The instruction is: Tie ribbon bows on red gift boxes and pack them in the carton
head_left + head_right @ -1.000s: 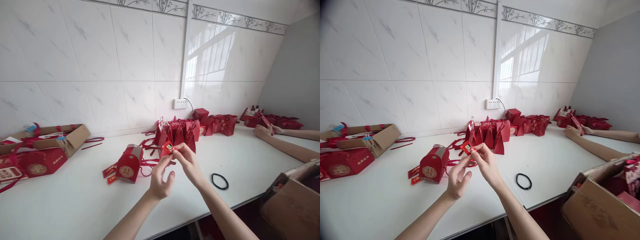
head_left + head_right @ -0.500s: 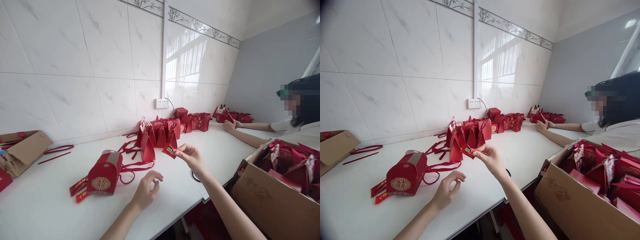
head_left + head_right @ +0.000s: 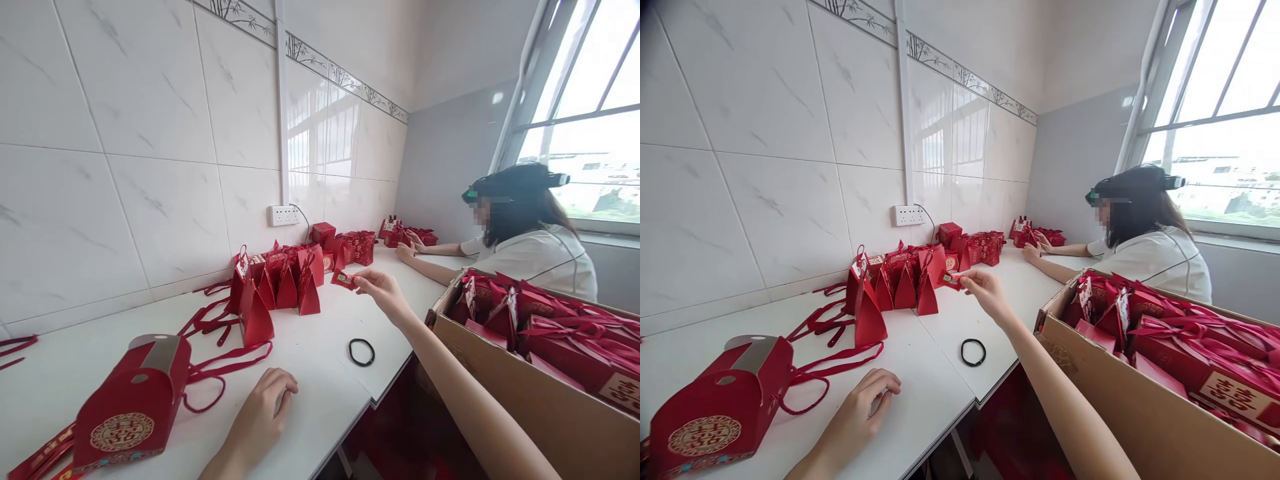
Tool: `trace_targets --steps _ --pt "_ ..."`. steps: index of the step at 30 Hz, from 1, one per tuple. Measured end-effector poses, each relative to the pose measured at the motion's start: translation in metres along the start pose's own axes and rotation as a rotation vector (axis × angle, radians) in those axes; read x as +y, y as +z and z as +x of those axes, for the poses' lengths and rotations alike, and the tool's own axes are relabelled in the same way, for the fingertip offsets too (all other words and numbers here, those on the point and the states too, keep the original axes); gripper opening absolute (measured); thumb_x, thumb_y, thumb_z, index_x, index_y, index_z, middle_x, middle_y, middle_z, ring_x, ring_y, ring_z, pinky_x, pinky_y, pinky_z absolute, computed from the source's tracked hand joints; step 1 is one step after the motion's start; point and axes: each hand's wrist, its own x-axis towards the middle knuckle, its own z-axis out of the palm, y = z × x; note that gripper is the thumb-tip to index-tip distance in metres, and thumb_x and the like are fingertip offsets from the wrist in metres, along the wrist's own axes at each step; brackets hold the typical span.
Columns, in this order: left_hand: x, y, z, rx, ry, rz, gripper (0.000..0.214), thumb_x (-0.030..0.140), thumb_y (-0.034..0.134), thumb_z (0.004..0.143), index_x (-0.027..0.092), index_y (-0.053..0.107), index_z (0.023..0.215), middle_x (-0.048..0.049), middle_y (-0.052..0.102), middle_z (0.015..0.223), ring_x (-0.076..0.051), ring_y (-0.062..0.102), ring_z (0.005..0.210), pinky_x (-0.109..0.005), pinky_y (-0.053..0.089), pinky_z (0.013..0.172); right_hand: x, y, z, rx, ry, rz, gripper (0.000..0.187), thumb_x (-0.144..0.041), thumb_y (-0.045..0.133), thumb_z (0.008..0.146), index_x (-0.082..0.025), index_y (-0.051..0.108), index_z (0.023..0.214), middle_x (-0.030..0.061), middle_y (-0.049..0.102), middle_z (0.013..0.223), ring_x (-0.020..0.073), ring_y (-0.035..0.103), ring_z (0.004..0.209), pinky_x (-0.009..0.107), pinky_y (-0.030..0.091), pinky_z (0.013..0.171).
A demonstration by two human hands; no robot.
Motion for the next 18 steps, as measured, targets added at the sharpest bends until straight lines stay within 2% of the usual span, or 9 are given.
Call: trace_targets --steps 3,8,11,14,18 --pt "-0.001 0.001 0.000 -0.008 0.027 0.027 0.020 0.018 0.039 0.083 0.022 0.057 0.077 -0.0047 0.063 0.087 -0.019 0.062 0.082 -0.031 0.052 0.070 0.013 -0.015 0.023 0.108 0.027 0.055 0.032 -0.043 0.079 0.060 -0.014 0.067 0.070 0.0006 0.065 0.070 0.0127 0.060 0.070 0.029 0.054 0.068" --pt "-0.002 -0.002 0.001 -0.017 -0.004 0.025 0.020 0.019 0.039 0.084 0.021 0.058 0.078 -0.0048 0.063 0.089 -0.019 0.062 0.083 -0.030 0.053 0.070 0.047 -0.025 0.044 0.258 0.140 0.203 0.017 -0.030 0.071 0.077 -0.014 0.064 0.075 0.0047 0.068 0.080 0.0157 0.066 0.077 0.030 0.057 0.071" --pt "-0.002 -0.003 0.001 -0.010 -0.050 0.006 0.021 0.019 0.037 0.084 0.021 0.058 0.078 -0.0052 0.063 0.090 -0.019 0.062 0.084 -0.030 0.053 0.068 0.073 -0.028 0.053 0.367 0.231 0.268 0.011 -0.023 0.062 0.085 -0.013 0.062 0.079 0.0038 0.067 0.082 0.0137 0.066 0.075 0.028 0.057 0.068" --pt "-0.002 -0.002 0.001 -0.024 -0.073 0.006 0.022 0.019 0.036 0.085 0.021 0.057 0.079 -0.0054 0.062 0.091 -0.019 0.061 0.083 -0.030 0.052 0.068 0.097 -0.035 0.065 0.487 0.318 0.301 0.013 -0.024 0.056 0.090 -0.012 0.061 0.094 0.0033 0.064 0.090 0.0121 0.063 0.076 0.027 0.055 0.067" --pt "-0.002 0.000 0.001 -0.034 -0.072 0.024 0.021 0.020 0.035 0.085 0.021 0.055 0.079 -0.0056 0.062 0.092 -0.019 0.061 0.083 -0.030 0.051 0.068 0.122 -0.050 0.078 0.590 0.415 0.331 0.025 -0.029 0.055 0.092 -0.013 0.057 0.110 0.0059 0.062 0.104 0.0146 0.062 0.084 0.032 0.055 0.071"
